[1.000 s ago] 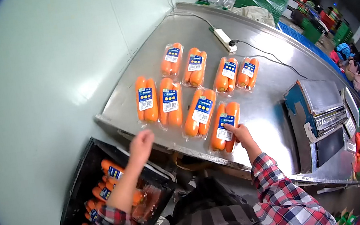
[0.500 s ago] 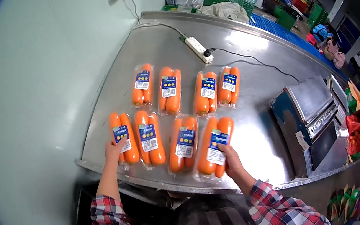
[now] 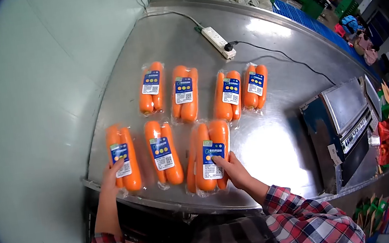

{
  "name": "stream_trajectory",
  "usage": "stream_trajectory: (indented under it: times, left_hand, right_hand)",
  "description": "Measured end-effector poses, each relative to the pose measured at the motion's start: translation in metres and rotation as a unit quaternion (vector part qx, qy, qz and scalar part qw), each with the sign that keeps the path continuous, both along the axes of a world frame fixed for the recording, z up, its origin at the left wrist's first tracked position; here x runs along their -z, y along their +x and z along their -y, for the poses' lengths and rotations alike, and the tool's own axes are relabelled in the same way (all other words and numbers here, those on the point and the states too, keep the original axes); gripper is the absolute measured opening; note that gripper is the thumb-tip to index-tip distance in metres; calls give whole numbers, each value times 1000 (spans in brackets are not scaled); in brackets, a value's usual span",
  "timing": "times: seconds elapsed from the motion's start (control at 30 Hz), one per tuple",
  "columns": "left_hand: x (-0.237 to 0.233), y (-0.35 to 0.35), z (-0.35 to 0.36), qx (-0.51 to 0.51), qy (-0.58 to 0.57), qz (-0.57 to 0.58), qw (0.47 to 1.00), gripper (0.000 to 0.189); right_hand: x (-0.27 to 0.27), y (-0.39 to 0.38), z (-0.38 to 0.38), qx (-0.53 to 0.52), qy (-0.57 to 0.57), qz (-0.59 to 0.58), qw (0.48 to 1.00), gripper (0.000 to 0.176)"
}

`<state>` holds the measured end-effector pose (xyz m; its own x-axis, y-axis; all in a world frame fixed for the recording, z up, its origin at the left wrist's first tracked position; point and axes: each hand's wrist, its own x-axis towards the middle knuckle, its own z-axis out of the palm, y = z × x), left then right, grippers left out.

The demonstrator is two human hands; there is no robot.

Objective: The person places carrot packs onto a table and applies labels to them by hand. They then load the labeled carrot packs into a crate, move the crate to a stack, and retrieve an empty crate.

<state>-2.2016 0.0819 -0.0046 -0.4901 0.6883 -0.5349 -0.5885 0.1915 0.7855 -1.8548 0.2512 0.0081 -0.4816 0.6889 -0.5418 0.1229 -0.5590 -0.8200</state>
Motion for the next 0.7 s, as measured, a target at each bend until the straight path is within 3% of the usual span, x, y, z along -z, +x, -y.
stream_trajectory:
  times: [0.07, 0.13, 0.27, 0.5, 0.7]
  left_hand:
    - [-25, 16, -4, 13, -13, 26, 999, 32]
    - [-20, 34, -16, 13, -16, 3, 1000, 34]
    - [-22, 60, -47, 98, -32, 13, 995, 43]
    - [-50, 66, -73, 178, -76, 30, 981, 53]
    - [-31, 66, -73, 209, -39, 84, 973, 55]
  right_hand:
    - [4, 4, -4, -24, -99, -68, 993, 45]
    - [-7, 1, -8, -40, -181, -99, 978, 43]
    - [-19, -10, -18, -61, -205, -89, 973, 41]
    - [12, -5, -10, -120, -51, -98, 987, 40]
    - [7, -3, -20, -67, -190, -172, 964, 48]
